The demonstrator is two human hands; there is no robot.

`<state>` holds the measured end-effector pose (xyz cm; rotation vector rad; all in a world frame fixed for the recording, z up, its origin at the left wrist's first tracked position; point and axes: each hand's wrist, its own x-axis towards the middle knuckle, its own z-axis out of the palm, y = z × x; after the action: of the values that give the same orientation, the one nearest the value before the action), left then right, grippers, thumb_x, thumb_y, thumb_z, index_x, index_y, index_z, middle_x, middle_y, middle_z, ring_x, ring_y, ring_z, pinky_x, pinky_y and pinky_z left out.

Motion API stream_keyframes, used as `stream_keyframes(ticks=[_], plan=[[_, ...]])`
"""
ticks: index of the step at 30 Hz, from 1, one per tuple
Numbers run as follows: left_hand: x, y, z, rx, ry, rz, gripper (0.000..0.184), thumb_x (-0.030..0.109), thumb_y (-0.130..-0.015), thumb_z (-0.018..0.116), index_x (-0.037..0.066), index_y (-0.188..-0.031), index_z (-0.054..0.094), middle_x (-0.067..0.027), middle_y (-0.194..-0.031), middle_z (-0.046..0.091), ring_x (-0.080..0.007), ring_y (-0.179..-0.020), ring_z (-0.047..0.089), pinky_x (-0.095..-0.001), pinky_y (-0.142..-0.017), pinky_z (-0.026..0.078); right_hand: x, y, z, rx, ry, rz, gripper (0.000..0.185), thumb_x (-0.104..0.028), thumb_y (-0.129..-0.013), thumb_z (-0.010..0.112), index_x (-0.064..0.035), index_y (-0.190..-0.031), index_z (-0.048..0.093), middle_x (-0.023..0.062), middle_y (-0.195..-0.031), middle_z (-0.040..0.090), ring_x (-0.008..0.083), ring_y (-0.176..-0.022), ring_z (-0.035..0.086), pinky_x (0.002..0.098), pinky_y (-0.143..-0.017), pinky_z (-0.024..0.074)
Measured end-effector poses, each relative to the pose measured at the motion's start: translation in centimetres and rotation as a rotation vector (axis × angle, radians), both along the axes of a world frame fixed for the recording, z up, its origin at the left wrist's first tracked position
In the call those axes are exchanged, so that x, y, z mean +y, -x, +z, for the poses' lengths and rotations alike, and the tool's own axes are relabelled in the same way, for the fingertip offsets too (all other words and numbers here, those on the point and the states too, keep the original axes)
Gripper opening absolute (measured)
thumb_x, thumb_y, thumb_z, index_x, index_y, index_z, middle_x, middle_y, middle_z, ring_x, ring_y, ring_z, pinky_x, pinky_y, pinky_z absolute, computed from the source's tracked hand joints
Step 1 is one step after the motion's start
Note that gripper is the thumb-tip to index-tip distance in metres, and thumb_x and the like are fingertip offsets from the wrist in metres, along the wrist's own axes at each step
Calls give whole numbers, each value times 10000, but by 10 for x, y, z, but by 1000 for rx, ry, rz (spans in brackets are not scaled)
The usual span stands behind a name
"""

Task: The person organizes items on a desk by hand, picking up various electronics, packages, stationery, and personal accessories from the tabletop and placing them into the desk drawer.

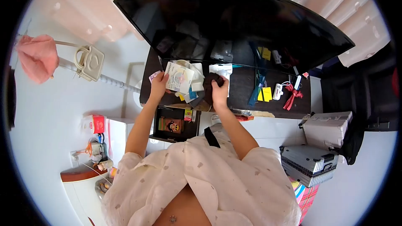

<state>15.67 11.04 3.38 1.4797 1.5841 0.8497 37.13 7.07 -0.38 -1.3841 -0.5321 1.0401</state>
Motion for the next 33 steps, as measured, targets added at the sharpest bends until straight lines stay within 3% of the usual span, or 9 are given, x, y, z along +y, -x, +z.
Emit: stream_keyframes(ticks=[4,6,10,16,22,24,27,28,33], plan=[[-17,-16,-2,-541,166,130,176,124,-827,433,-19,-910,494,-77,-759,559,-153,-598,565,-270,-424,498,-2,53,70,-831,-604,267,341,-60,-705,552,-60,-1038,477,127,-987,471,269,-923,470,327,-792,398],[-27,-22,-34,-392,-253,144,174,101,-828,424,-15,-936,496,-82,-795,567,-152,-630,570,-257,-457,503,-2,72,77,-1080,-687,553,343,-66,-666,561,-125,-1002,524,139,-990,458,312,-901,472,351,-762,422],[-54,-8,31,-623,80,72,212,111,-852,407,-7,-1007,491,-72,-833,575,-130,-660,579,-227,-471,501,61,44,20,-912,-260,262,248,-74,-689,508,-83,-935,537,195,-935,459,366,-802,488,384,-694,436],[-64,8,47,-666,113,166,236,130,-860,397,-11,-1031,480,-78,-824,575,-143,-668,589,-243,-483,519,27,41,84,-835,-690,86,340,-3,-669,501,-57,-1004,488,171,-971,430,327,-898,448,352,-769,394],[-69,3,61,-641,52,82,241,121,-859,402,-24,-1038,471,-86,-827,577,-149,-671,588,-247,-482,517,33,51,44,-1197,-858,589,313,-96,-599,604,-132,-908,575,104,-945,492,300,-824,495,362,-705,441],[-73,9,69,-644,64,64,236,99,-857,400,-31,-1042,465,-87,-844,574,-146,-690,585,-251,-509,519,72,39,-23,-869,-336,360,235,-143,-666,567,-110,-899,568,102,-803,527,265,-740,523,335,-686,442],[-74,22,82,-590,-101,46,231,72,-854,393,-43,-1043,462,-92,-878,567,-138,-721,580,-254,-542,520,68,18,-6,455,300,436,254,-286,-781,483,-87,-921,557,72,-820,575,190,-713,539,325,-643,442],[-75,26,85,-490,-191,-38,209,33,-832,406,-32,-1013,486,-88,-889,566,-153,-776,565,-266,-622,492,45,19,55,702,438,542,312,-355,-780,494,-88,-929,559,69,-850,582,188,-711,542,323,-638,450],[-76,40,82,-182,-492,-329,240,-104,-725,453,24,-889,575,-80,-1050,499,-214,-1034,445,-311,-855,375,19,22,44,875,424,1047,386,-382,-748,548,-61,-961,543,56,-902,578,180,-796,545,283,-710,443]])
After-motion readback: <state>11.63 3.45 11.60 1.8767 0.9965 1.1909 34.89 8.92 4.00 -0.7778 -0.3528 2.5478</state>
